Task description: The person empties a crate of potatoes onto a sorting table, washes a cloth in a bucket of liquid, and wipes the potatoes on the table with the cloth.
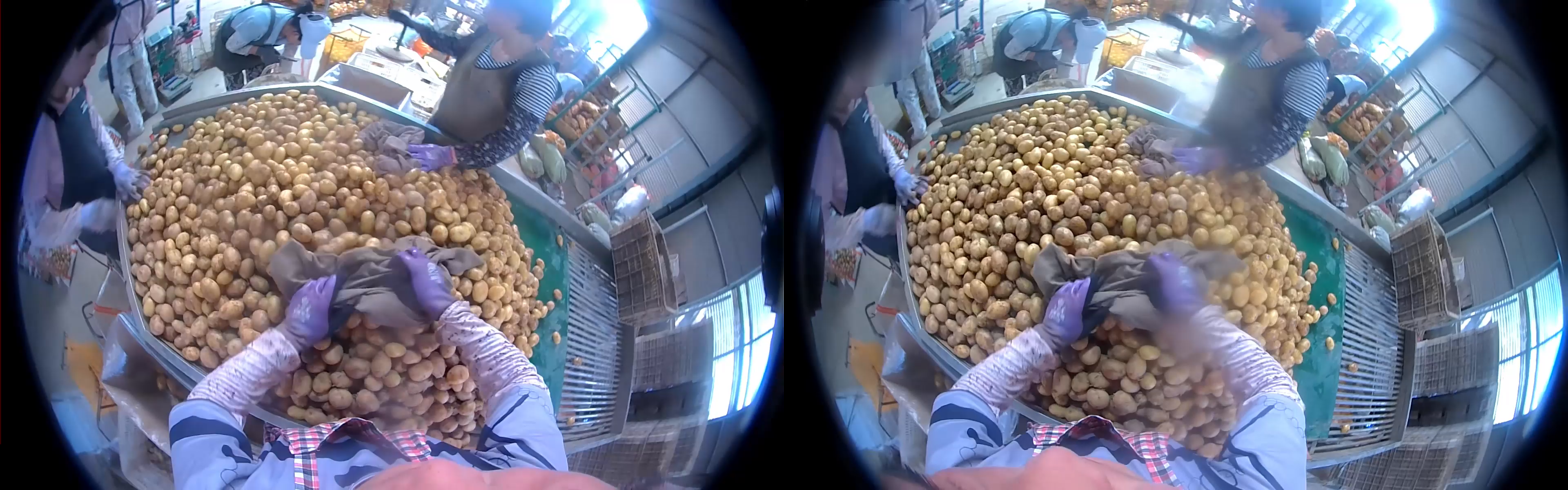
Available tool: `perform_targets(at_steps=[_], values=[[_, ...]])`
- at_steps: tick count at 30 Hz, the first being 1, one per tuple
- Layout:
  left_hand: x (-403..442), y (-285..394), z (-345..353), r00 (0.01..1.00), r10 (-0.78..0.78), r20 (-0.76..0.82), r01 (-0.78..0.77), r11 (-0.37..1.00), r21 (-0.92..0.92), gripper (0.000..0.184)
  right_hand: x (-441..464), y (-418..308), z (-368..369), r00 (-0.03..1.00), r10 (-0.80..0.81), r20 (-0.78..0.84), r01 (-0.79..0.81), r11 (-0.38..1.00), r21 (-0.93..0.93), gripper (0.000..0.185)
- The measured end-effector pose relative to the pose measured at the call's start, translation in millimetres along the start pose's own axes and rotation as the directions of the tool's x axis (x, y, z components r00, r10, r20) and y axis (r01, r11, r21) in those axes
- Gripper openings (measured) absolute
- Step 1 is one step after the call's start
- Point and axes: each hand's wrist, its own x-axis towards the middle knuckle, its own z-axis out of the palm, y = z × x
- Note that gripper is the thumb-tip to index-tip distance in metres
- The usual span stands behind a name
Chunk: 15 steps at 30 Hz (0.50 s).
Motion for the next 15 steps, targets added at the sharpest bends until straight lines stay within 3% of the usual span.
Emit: perform_targets(at_steps=[1,2,3,5,7,9,11,12,13,14,15], values=[[2.7,-11.2,3.9,0.999,-0.013,-0.029,0.011,0.998,-0.054,0.062,10.0,11.8,2.8,0.996,0.085,0.0,-0.08,0.946,0.314,0.029],[20.3,-9.9,-5.4,0.993,-0.014,-0.12,0.012,1.0,-0.021,0.062,17.5,4.3,1.5,0.997,0.02,-0.076,0.011,0.925,0.381,0.025],[36.1,-5.1,-16.4,0.987,-0.039,-0.156,0.019,0.992,-0.127,0.06,29.3,-8.1,-3.4,0.976,-0.094,-0.199,0.165,0.91,0.38,0.023],[62.3,-4.1,-17.3,0.99,-0.034,-0.139,0.079,0.939,0.335,0.059,50.5,-55.9,-21.2,0.836,-0.362,-0.412,0.473,0.856,0.208,0.022],[99.3,-8.8,-25.3,0.978,-0.182,-0.103,0.209,0.836,0.507,0.062,85.8,-81.8,-30.9,0.702,-0.537,-0.468,0.551,0.826,-0.121,0.028],[132.5,-19.0,-26.2,0.964,-0.256,-0.072,0.26,0.846,0.465,0.057,131.6,-63.6,-29.4,0.707,-0.598,-0.377,0.298,0.736,-0.608,0.034],[150.6,-53.5,7.1,0.923,-0.366,0.121,0.319,0.902,0.292,0.061,190.1,0.6,19.9,0.837,-0.481,-0.26,-0.021,0.448,-0.894,0.039],[163.3,-55.7,12.8,0.88,-0.426,0.208,0.329,0.865,0.379,0.059,203.0,22.0,41.7,0.955,-0.256,-0.146,-0.005,0.481,-0.877,0.041],[173.0,-65.1,21.6,0.895,-0.407,0.183,0.311,0.864,0.396,0.061,216.4,37.0,57.0,1.0,-0.026,-0.011,0.004,0.52,-0.854,0.043],[183.7,-70.8,17.9,0.876,-0.441,0.195,0.348,0.857,0.379,0.062,238.1,41.6,67.4,0.989,-0.029,-0.143,-0.098,0.597,-0.797,0.042],[189.0,-71.9,14.1,0.851,-0.478,0.217,0.382,0.848,0.367,0.064,249.8,50.0,66.5,0.994,-0.025,-0.107,-0.068,0.625,-0.777,0.043]])
